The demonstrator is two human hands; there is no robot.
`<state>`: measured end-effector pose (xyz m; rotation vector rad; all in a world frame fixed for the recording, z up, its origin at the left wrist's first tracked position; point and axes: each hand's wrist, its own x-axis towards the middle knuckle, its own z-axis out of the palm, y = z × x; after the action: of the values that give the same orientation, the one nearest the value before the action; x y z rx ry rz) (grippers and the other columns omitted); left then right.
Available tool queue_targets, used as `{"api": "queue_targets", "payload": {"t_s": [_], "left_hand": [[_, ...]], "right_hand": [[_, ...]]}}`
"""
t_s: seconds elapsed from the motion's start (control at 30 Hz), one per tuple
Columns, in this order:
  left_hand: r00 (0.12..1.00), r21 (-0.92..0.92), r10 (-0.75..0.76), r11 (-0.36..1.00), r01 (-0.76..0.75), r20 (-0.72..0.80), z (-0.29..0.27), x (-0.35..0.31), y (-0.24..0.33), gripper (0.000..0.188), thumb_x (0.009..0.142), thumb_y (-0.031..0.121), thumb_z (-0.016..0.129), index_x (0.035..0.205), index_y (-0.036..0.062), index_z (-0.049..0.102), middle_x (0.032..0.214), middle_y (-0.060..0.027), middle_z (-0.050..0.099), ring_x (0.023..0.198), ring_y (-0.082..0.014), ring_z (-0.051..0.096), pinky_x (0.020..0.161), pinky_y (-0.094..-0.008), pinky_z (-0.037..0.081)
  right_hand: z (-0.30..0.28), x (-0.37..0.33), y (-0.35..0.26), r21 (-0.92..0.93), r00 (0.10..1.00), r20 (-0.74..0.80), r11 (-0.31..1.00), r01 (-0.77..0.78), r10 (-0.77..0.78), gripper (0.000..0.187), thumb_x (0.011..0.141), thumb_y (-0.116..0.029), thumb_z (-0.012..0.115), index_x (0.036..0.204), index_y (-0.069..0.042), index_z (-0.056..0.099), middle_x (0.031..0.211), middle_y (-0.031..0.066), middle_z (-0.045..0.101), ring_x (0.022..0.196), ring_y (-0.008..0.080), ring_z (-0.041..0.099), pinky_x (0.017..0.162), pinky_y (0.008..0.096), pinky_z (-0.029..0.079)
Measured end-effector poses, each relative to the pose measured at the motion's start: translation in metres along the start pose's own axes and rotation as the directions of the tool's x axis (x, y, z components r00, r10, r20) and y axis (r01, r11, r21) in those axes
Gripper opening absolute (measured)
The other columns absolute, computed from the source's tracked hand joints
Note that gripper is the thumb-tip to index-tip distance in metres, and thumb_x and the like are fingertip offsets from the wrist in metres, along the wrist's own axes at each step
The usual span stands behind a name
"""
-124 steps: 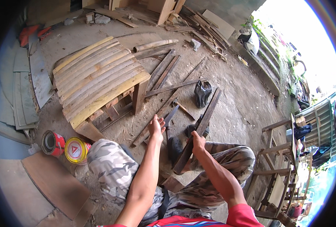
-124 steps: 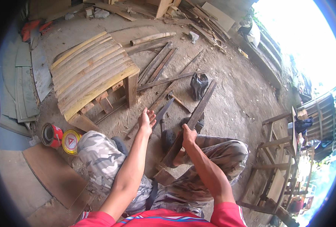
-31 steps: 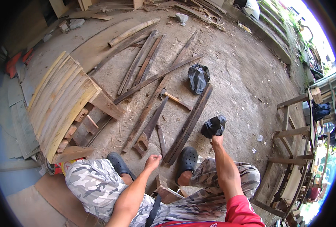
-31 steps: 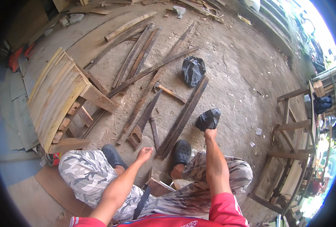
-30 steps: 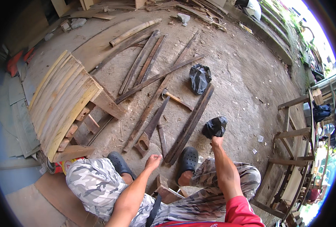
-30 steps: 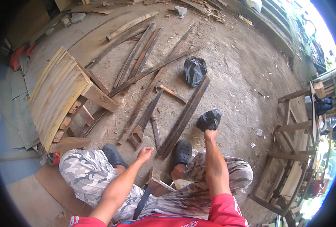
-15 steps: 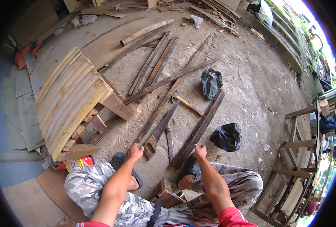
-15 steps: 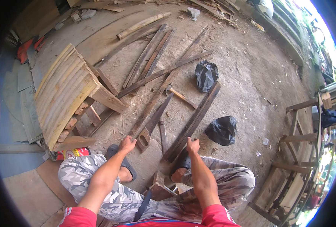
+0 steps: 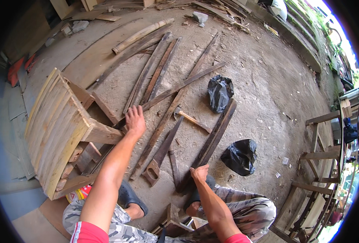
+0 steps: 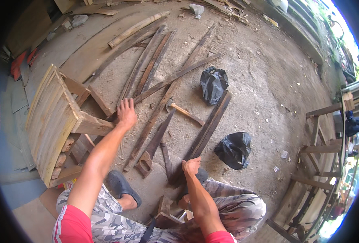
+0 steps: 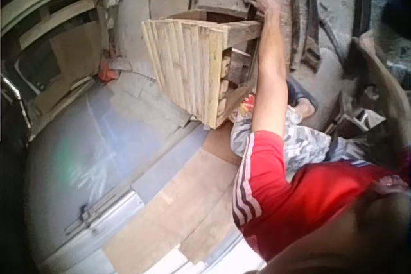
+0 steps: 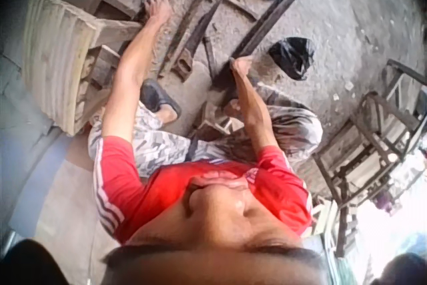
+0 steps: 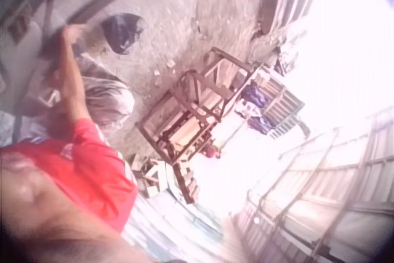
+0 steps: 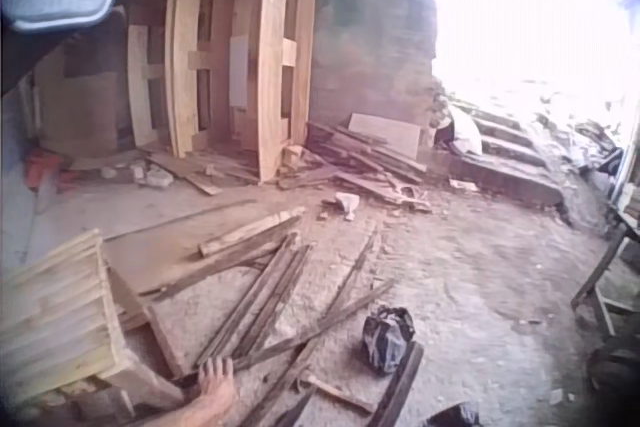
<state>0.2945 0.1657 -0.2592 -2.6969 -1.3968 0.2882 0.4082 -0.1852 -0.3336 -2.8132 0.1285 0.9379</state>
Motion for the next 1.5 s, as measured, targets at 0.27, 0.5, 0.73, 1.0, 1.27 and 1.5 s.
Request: {"api": "queue_targets", "payload": {"t_s": [0.27,0.5,0.73,1.0,1.27,1.5], "left_hand": [[0.984,0.158,-0.021,0.987,-0.008,0.176,0.035,0.032,-0.049,0.055,0.091,0.031,0.070,0.135,0.0063,0.046,0.128,-0.0177,0.056,0.118,-0.0345,0.059,0.096,-0.0470,0.049],[0.975,-0.081,0.195,0.979,-0.188,0.104,-0.045,0.011,-0.026,0.044,0.098,0.033,0.060,0.126,0.0015,0.049,0.124,-0.0189,0.057,0.114,-0.0380,0.060,0.092,-0.0505,0.054],[0.958,-0.241,0.253,0.946,-0.216,0.136,-0.095,0.003,-0.061,0.045,0.097,0.036,0.059,0.124,0.0001,0.050,0.098,-0.0248,0.071,0.106,-0.0427,0.064,0.089,-0.0556,0.051],[0.946,-0.458,0.267,0.875,-0.157,0.185,-0.175,-0.007,-0.005,0.039,0.100,0.037,0.058,0.116,0.0023,0.059,0.093,-0.0182,0.071,0.083,-0.0325,0.071,0.077,-0.0490,0.054],[0.684,-0.824,0.493,0.135,0.550,0.538,-0.191,-0.102,0.059,0.048,0.108,0.045,0.037,0.116,0.0019,0.057,0.079,-0.0029,0.058,0.056,-0.0084,0.053,0.047,-0.0257,0.051],[0.514,-0.454,0.733,-0.309,0.836,0.446,-0.194,-0.158,0.084,0.049,0.108,0.051,0.034,0.120,0.0065,0.053,0.075,0.0019,0.050,0.053,-0.0057,0.045,0.044,-0.0204,0.044]], "right_hand": [[-0.012,-0.001,-0.003,0.191,0.996,0.080,0.981,0.023,-0.039,0.093,0.075,-0.033,0.084,0.141,0.000,0.028,0.139,0.0274,0.050,0.129,0.0442,0.050,0.110,0.0493,0.042],[-0.007,0.016,0.023,0.344,0.989,0.064,0.933,0.102,-0.131,0.086,0.076,-0.029,0.076,0.140,0.005,0.029,0.134,0.0352,0.050,0.128,0.0484,0.049,0.112,0.0485,0.038],[-0.043,0.000,0.002,0.261,0.982,0.030,0.950,0.171,-0.185,0.090,0.078,-0.034,0.075,0.146,0.005,0.030,0.135,0.0319,0.052,0.127,0.0450,0.053,0.109,0.0474,0.042],[-0.156,0.020,-0.060,0.255,0.748,0.165,0.761,0.597,-0.642,0.053,0.089,-0.043,0.071,0.114,0.003,0.068,0.080,0.0092,0.066,0.067,0.0191,0.064,0.057,0.0363,0.052],[-0.287,-0.133,-0.050,0.614,0.653,0.257,0.642,0.460,-0.713,0.050,0.100,-0.045,0.062,0.133,-0.007,0.058,0.118,0.0049,0.067,0.104,0.0164,0.063,0.085,0.0335,0.051],[-0.254,-0.163,-0.028,0.673,0.578,0.285,0.589,0.447,-0.764,0.049,0.101,-0.042,0.060,0.127,-0.001,0.062,0.107,0.0078,0.071,0.097,0.0170,0.067,0.082,0.0319,0.051]]}}
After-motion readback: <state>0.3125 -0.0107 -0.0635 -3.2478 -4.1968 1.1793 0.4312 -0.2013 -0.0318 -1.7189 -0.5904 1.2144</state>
